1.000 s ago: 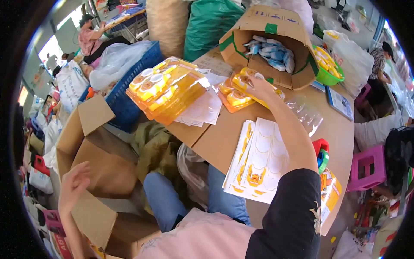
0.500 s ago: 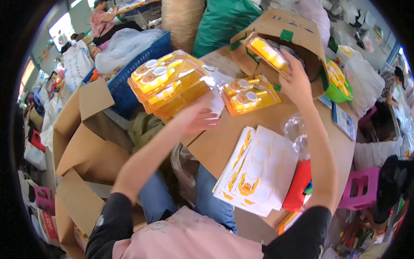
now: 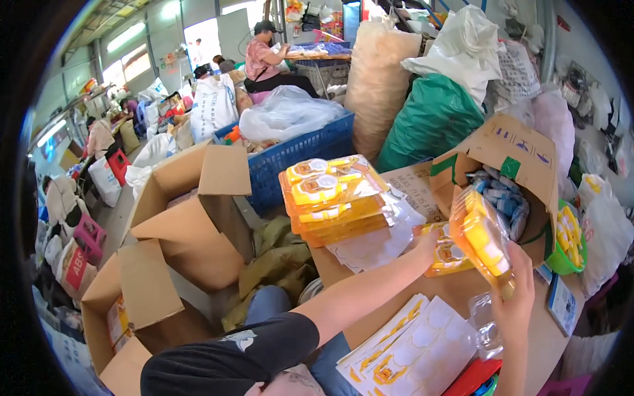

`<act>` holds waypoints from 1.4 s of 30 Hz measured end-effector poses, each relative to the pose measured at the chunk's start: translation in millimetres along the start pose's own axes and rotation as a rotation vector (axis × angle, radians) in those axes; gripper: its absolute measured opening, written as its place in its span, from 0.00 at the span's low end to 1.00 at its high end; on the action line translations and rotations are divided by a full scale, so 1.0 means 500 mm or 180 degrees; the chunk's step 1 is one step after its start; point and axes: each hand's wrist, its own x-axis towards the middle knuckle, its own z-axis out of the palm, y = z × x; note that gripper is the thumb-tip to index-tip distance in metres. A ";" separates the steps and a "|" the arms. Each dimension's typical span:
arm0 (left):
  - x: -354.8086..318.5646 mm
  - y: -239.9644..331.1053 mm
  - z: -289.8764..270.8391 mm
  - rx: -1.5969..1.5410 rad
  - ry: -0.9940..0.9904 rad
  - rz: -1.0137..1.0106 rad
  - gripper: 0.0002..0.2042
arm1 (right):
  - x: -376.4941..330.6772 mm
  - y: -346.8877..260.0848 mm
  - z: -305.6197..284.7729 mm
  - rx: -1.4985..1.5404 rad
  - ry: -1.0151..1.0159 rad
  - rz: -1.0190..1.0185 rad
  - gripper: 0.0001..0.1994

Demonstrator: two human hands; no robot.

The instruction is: Packing toy walkie-talkies into individual plastic bags and then into cardboard boxes.

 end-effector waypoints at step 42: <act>-0.779 0.679 0.016 0.6517 -0.0308 0.2621 0.40 | 0.057 0.125 -0.004 0.0996 0.1265 0.0052 0.32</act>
